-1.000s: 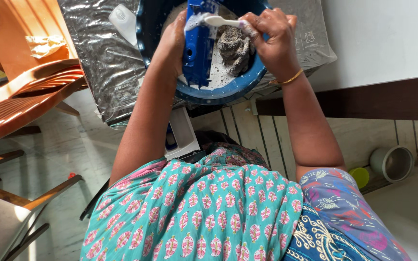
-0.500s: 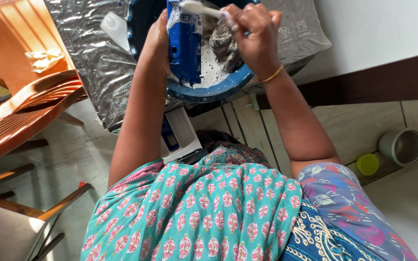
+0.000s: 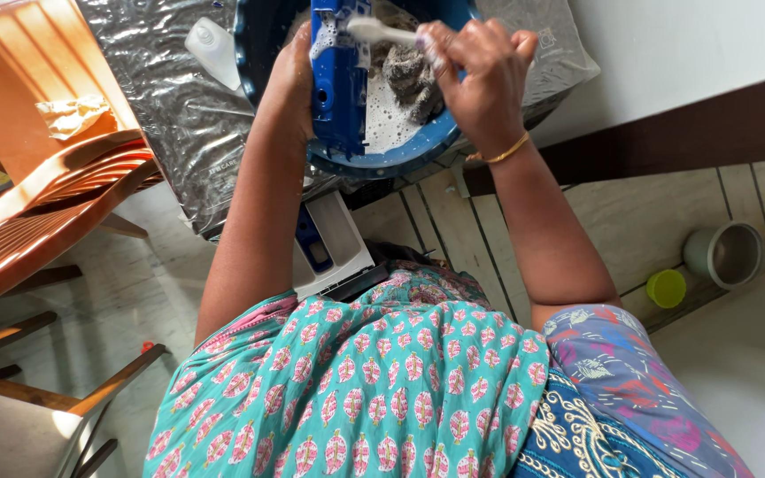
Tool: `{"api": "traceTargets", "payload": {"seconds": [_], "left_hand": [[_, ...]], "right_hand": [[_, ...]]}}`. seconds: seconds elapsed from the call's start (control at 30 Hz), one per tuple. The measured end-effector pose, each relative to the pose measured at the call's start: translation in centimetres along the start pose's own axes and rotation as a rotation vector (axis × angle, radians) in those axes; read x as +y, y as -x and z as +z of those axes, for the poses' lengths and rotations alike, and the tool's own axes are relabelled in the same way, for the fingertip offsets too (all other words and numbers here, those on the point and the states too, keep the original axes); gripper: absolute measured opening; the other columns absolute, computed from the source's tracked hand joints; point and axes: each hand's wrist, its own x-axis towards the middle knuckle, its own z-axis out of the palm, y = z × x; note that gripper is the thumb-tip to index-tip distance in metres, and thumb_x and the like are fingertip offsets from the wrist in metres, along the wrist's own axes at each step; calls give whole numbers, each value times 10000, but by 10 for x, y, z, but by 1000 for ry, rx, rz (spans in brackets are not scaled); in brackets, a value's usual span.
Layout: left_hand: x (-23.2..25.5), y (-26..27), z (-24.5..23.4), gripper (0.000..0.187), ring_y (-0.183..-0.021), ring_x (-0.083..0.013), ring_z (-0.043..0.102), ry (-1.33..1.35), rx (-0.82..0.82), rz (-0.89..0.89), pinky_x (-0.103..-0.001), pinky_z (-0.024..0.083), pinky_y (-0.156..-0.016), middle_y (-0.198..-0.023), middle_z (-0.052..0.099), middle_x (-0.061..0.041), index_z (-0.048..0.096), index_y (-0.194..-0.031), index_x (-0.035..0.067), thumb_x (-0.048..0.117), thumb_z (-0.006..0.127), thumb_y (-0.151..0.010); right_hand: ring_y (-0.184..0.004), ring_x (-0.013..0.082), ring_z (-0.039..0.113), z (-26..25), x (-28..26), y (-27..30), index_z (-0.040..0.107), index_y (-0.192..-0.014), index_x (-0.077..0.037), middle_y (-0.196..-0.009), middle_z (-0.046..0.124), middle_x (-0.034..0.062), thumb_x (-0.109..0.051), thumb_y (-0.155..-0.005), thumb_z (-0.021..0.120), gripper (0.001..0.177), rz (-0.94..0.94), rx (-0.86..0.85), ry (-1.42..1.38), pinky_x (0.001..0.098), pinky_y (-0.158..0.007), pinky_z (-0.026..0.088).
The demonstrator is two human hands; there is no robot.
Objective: The person scrubs a blue object and a cloth in a bowl of soapy water using a toothbrush.
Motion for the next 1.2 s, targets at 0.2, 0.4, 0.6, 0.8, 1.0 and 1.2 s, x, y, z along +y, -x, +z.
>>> {"api": "traceTargets", "payload": {"seconds": [0.2,0.4,0.6,0.8,1.0,1.2], "left_hand": [[2,18,15,651,-929,-313,723,94,-45,7,-493,652,-803,-1091,719,-209,580,-1347,67,580,463,-964],[-10,26,30,828,-1093,-319,686,118,-124,215,-495,619,-914,-1225,671,-192,485,-1434,83,696,597,-889],[-1,24,31,852,-1171,-322,710,143,-92,257,-477,631,-983,-1277,685,-221,539,-1438,7,701,541,-945],[-1,35,43,821,-1150,-324,688,124,-65,261,-508,615,-950,-1260,651,-206,474,-1428,80,707,511,-899],[1,37,48,860,-1153,-328,673,45,28,162,-508,645,-891,-1255,646,-203,461,-1446,85,735,451,-884],[11,39,40,803,-1197,-402,662,162,-43,213,-558,604,-963,-1305,635,-276,484,-1441,38,670,493,-946]], "right_hand": [[-831,138,475,-1,-12,9,795,-1270,-182,-793,503,-61,-251,-1127,639,222,-12,45,-156,349,-881,261],[-827,126,483,-15,-20,15,784,-1229,-151,-791,513,-66,-317,-1153,637,235,105,37,-290,360,-935,288],[-774,126,466,-21,-33,19,807,-1206,-156,-746,473,-34,-323,-1138,624,257,92,63,-174,348,-853,288],[-751,137,456,-13,-42,16,776,-1286,-164,-746,490,-47,-291,-1134,645,237,31,141,-184,348,-839,305],[-736,139,462,-12,-42,16,780,-1267,-161,-710,470,-47,-271,-1113,663,222,25,179,-155,359,-821,296],[-770,145,463,-7,-45,19,754,-1241,-179,-734,472,-37,-284,-1132,630,196,123,137,-247,354,-871,310]]}}
